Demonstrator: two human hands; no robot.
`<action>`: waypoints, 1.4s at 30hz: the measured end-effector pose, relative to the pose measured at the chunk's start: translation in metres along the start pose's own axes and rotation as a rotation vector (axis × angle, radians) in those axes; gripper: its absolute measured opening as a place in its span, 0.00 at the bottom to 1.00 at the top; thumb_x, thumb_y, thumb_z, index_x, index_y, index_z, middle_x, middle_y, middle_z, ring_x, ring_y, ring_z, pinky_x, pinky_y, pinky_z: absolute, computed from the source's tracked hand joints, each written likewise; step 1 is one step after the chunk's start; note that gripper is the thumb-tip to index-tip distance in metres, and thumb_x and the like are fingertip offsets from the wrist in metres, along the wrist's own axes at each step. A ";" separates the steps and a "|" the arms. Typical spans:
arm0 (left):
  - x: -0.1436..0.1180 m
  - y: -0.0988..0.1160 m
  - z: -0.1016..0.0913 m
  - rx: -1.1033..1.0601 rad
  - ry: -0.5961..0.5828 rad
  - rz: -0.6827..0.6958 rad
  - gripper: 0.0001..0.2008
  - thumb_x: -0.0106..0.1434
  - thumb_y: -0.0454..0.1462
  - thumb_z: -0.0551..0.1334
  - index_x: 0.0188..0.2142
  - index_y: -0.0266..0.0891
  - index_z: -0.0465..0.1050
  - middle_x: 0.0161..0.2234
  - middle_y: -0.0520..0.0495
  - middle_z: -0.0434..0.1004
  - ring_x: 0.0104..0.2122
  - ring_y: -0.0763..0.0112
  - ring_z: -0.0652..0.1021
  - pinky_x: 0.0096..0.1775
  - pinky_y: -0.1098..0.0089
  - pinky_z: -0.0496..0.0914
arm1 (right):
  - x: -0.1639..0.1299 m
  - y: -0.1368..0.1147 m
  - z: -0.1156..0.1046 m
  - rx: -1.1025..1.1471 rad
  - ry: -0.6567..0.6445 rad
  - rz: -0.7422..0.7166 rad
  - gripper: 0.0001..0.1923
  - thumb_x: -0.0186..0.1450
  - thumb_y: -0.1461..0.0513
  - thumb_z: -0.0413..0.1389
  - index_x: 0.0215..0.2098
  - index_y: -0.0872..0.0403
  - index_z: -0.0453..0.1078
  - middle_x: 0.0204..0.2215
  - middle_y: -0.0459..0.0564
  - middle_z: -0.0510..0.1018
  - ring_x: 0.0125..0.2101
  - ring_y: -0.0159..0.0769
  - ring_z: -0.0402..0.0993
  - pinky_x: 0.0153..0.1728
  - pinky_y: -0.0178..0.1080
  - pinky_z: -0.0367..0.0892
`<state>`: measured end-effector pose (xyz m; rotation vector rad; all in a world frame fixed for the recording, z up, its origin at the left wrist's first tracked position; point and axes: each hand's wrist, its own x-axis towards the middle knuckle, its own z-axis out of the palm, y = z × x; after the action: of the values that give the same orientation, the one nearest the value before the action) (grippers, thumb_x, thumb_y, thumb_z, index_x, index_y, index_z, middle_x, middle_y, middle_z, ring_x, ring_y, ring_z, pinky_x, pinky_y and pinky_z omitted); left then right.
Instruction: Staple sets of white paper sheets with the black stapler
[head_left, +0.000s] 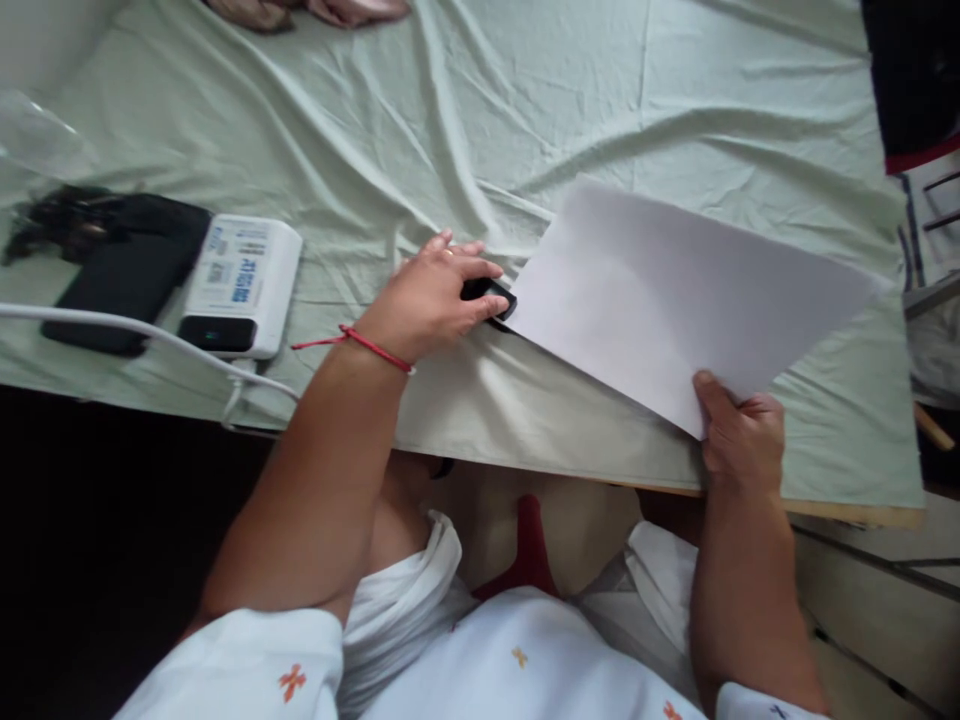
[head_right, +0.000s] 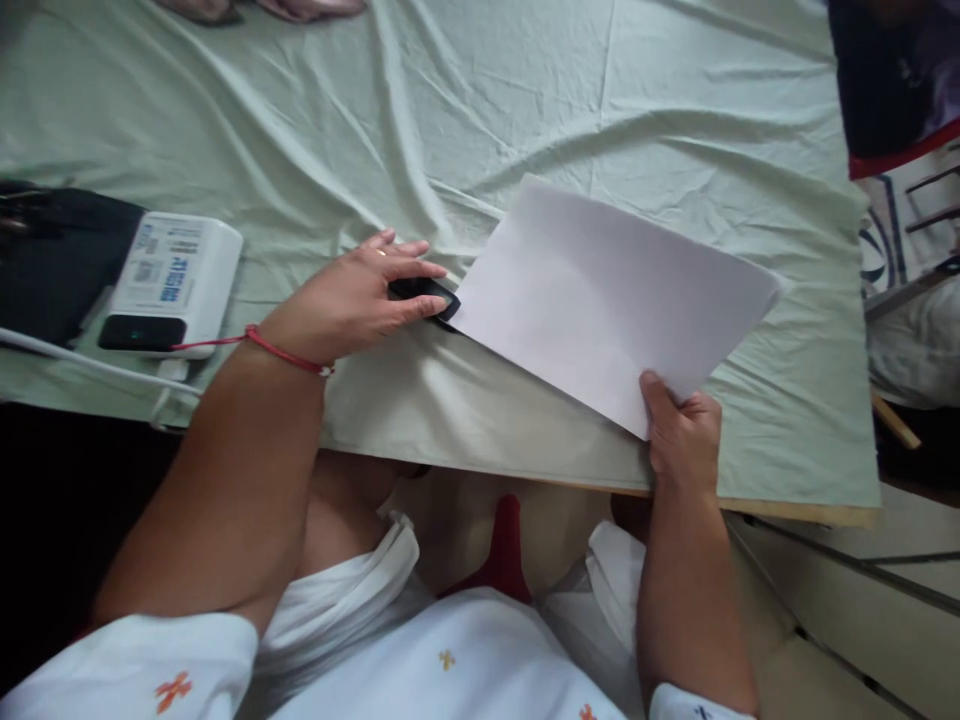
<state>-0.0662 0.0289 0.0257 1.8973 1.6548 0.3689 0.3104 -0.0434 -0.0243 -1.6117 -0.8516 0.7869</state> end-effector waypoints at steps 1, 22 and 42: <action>0.001 -0.003 -0.002 -0.010 0.013 0.000 0.23 0.69 0.47 0.67 0.61 0.49 0.84 0.75 0.45 0.72 0.81 0.40 0.57 0.78 0.40 0.54 | 0.000 0.000 0.000 0.019 0.001 0.008 0.20 0.51 0.50 0.80 0.32 0.52 0.84 0.34 0.48 0.87 0.34 0.36 0.81 0.41 0.41 0.81; -0.015 0.054 0.053 -0.988 0.264 -0.071 0.22 0.61 0.53 0.80 0.41 0.41 0.79 0.38 0.46 0.83 0.41 0.63 0.81 0.39 0.68 0.75 | 0.015 -0.018 -0.031 0.158 0.093 0.156 0.26 0.37 0.57 0.83 0.25 0.54 0.75 0.26 0.45 0.80 0.26 0.33 0.76 0.30 0.37 0.78; 0.004 0.058 0.072 -1.117 0.057 -0.236 0.30 0.53 0.55 0.82 0.21 0.42 0.67 0.20 0.56 0.63 0.21 0.77 0.62 0.22 0.72 0.55 | 0.026 0.000 -0.028 0.253 0.118 -0.109 0.21 0.53 0.54 0.77 0.38 0.55 0.80 0.37 0.48 0.85 0.42 0.33 0.81 0.53 0.37 0.76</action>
<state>0.0217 0.0120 0.0020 0.8516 1.2330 0.9913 0.3480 -0.0354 -0.0211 -1.3625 -0.7180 0.6862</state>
